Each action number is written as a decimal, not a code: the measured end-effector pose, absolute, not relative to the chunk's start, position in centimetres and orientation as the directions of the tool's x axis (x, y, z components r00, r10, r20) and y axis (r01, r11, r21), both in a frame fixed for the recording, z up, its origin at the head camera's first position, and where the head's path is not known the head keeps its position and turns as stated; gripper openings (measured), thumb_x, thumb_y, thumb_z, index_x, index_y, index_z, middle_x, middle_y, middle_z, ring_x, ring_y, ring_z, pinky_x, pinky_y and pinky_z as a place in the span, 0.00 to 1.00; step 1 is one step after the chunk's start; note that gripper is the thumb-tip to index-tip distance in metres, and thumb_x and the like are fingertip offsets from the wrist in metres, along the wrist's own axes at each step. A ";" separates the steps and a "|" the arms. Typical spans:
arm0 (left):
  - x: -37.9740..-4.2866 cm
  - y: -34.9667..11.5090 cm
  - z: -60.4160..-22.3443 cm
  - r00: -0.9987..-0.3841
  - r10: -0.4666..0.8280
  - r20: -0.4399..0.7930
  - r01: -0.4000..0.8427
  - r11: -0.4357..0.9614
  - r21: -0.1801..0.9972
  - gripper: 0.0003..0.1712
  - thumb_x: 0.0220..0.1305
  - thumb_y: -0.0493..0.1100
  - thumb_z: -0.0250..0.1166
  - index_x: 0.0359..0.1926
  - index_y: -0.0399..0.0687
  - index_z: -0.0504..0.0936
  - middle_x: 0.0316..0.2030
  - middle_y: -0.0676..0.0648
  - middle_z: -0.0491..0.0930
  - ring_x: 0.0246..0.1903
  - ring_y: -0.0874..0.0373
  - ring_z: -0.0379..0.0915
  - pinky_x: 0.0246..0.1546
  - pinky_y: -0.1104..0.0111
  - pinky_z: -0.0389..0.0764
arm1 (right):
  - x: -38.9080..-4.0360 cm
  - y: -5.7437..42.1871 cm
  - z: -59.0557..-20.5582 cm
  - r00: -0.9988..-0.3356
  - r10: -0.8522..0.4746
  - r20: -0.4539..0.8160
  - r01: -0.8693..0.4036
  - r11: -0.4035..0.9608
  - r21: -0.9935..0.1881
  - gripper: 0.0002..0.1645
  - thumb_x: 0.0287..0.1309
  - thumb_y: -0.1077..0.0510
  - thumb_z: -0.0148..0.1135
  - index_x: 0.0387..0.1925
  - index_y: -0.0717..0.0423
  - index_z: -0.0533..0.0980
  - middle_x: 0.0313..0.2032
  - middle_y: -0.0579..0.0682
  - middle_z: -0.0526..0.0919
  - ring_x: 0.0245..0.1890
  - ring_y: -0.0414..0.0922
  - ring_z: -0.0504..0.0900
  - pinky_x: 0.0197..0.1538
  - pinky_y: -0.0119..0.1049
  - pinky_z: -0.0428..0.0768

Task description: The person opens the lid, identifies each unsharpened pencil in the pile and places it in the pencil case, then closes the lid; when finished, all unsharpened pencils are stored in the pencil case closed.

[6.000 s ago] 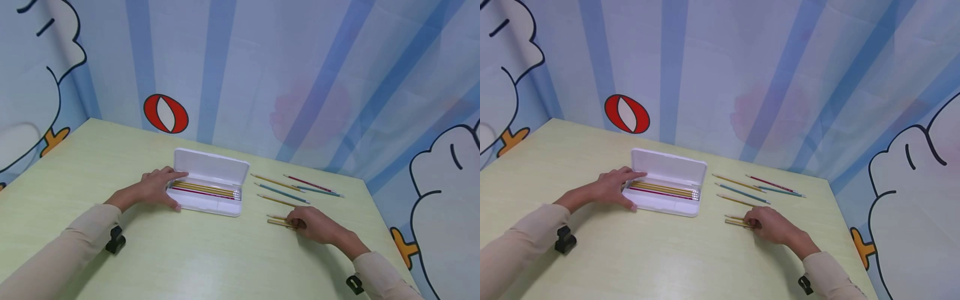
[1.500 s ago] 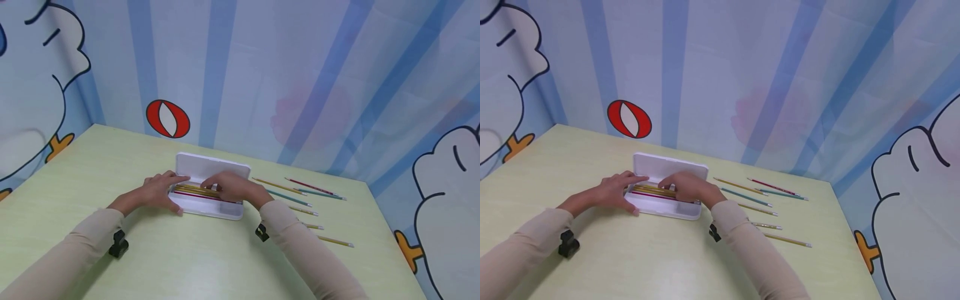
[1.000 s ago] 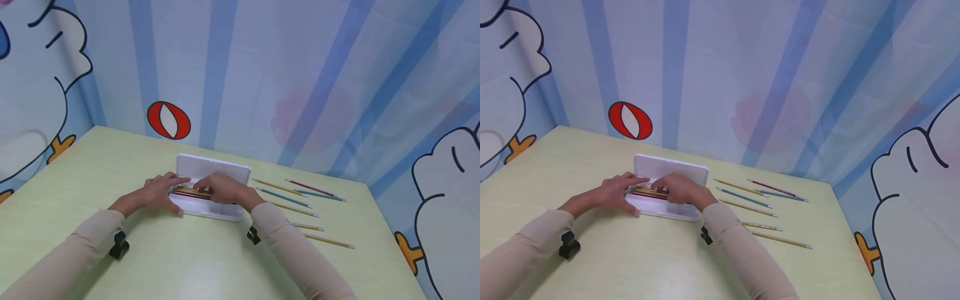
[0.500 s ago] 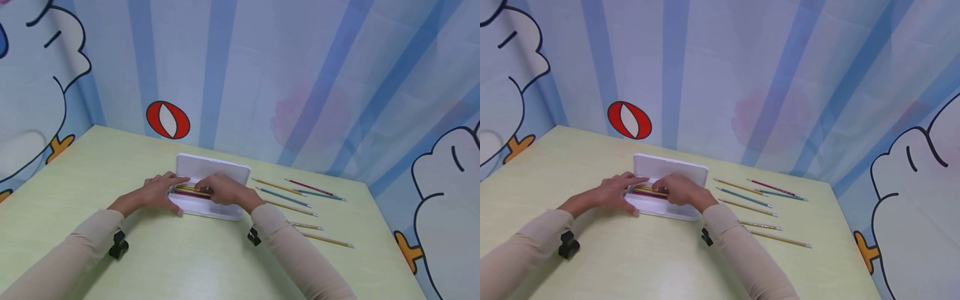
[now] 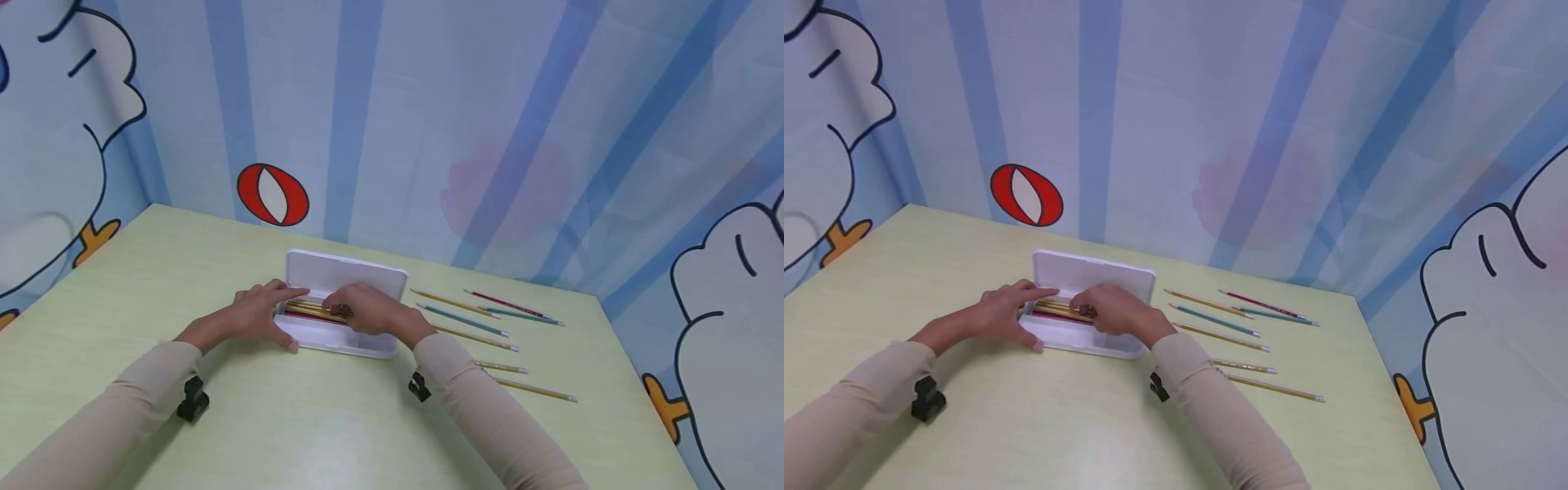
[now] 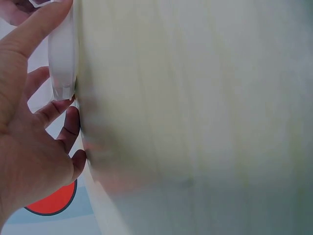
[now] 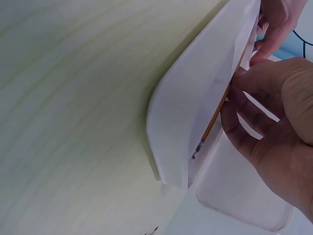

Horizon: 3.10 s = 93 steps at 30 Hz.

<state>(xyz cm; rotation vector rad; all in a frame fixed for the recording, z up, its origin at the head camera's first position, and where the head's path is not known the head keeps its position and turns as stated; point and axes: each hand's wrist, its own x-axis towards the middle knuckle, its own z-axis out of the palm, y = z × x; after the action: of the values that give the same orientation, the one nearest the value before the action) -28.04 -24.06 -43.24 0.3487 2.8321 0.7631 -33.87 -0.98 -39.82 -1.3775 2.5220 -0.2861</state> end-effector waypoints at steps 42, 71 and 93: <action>-27.9 -23.8 -43.1 -0.956 0.275 -0.100 0.189 0.841 0.507 0.58 0.43 0.60 0.80 0.74 0.52 0.65 0.66 0.33 0.65 0.63 0.33 0.61 0.59 0.37 0.61 | -33.8 3.6 -34.5 -0.621 -0.724 0.300 -0.779 0.531 -0.333 0.16 0.67 0.60 0.60 0.55 0.57 0.80 0.57 0.55 0.81 0.62 0.53 0.74 0.66 0.49 0.72; -25.9 -25.5 -40.8 -0.946 0.315 -0.079 0.222 0.803 0.553 0.53 0.50 0.58 0.78 0.73 0.46 0.66 0.68 0.30 0.63 0.65 0.32 0.61 0.57 0.38 0.74 | -32.3 5.3 -37.4 -0.702 -0.708 0.075 -0.684 0.641 -0.347 0.43 0.72 0.40 0.52 0.78 0.56 0.52 0.78 0.54 0.55 0.79 0.52 0.50 0.77 0.54 0.54; -23.0 -21.3 -38.9 -0.913 0.366 0.181 0.402 0.885 0.234 0.48 0.62 0.60 0.67 0.76 0.45 0.59 0.78 0.38 0.51 0.77 0.38 0.43 0.74 0.41 0.47 | -28.5 6.2 -38.8 -0.638 -0.768 0.056 -0.749 0.603 -0.273 0.43 0.73 0.38 0.48 0.78 0.55 0.52 0.78 0.52 0.54 0.80 0.49 0.48 0.77 0.51 0.56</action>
<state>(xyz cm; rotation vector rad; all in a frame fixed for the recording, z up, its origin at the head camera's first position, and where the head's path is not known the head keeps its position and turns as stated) -22.98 -21.30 -38.95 0.6504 3.1778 0.4406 -28.54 6.21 -38.85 -1.3043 2.7527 -0.4207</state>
